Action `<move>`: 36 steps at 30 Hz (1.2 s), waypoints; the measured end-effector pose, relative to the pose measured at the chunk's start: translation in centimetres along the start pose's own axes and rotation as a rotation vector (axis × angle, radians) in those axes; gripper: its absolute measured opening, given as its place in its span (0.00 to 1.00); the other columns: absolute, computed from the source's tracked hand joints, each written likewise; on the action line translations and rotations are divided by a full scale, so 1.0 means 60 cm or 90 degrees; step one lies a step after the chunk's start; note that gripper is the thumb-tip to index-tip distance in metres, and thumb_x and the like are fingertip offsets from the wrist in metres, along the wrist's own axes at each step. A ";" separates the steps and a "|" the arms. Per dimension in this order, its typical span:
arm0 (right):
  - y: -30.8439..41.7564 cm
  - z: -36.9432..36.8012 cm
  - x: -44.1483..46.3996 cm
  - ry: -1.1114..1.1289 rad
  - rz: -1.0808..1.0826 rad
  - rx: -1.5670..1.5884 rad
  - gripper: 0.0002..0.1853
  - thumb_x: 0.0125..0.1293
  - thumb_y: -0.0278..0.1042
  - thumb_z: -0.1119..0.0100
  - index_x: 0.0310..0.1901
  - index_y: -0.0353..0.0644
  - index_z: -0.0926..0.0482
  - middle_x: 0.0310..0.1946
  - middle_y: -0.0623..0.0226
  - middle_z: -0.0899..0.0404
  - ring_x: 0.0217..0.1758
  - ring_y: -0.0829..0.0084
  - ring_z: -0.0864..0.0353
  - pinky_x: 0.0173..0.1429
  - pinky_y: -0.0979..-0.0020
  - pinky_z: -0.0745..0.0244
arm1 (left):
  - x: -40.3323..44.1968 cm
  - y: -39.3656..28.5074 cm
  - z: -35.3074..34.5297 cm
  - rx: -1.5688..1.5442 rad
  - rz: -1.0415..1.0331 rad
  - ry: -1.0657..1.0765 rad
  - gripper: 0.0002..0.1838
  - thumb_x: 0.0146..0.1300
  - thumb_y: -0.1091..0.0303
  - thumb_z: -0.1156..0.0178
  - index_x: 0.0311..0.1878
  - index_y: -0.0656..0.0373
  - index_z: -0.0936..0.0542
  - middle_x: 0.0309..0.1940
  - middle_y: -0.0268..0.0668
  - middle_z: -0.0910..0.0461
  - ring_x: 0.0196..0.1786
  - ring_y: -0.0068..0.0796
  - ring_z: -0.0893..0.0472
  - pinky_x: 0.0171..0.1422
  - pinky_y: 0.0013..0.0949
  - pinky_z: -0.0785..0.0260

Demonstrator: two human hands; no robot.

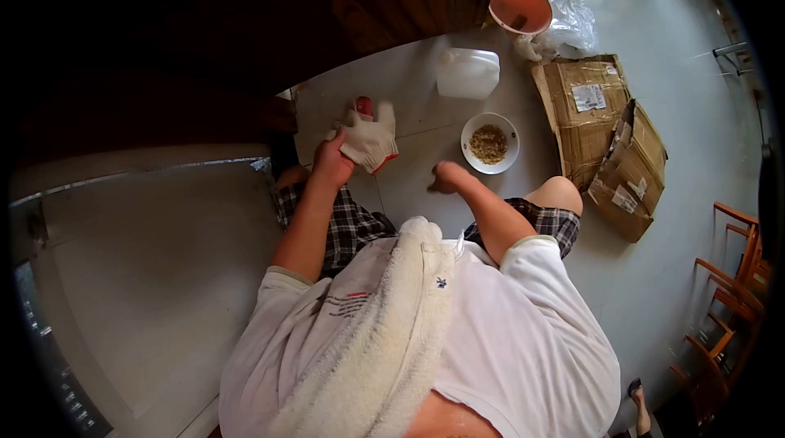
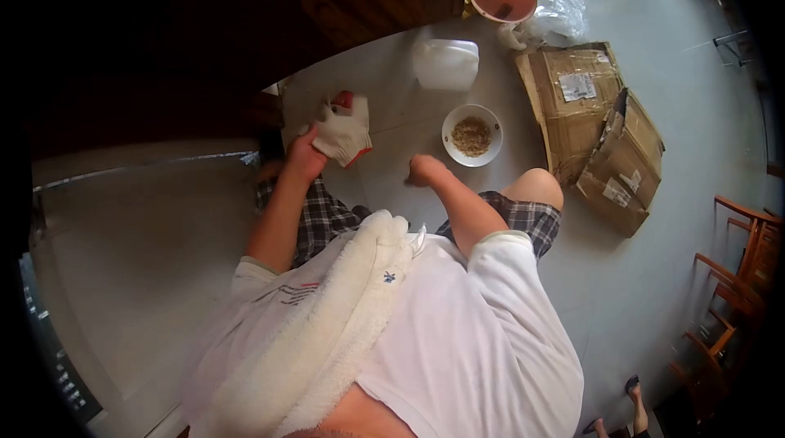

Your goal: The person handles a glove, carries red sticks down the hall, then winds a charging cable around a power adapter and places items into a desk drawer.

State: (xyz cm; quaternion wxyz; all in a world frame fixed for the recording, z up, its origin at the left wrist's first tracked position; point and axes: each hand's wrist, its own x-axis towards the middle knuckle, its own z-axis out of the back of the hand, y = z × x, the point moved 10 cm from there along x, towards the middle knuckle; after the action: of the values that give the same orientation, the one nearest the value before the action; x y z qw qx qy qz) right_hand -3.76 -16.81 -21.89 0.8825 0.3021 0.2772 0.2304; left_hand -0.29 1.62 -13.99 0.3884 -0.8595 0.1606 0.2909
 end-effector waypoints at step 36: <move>0.089 0.168 -0.044 -0.022 -0.005 1.304 0.20 0.57 0.22 0.49 0.53 0.38 0.32 0.47 0.60 0.27 0.49 0.64 0.25 0.46 0.60 0.24 | -0.066 -0.098 -0.175 0.575 -0.352 -0.008 0.25 0.58 0.58 0.41 0.56 0.61 0.31 0.48 0.36 0.27 0.51 0.24 0.28 0.53 0.28 0.34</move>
State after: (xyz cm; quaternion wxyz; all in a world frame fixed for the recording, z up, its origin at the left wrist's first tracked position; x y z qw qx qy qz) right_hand -0.66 -18.64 -10.75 0.2050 0.9134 0.3291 -0.1242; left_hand 3.52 -2.37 -2.60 0.7831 -0.6151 0.0345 0.0848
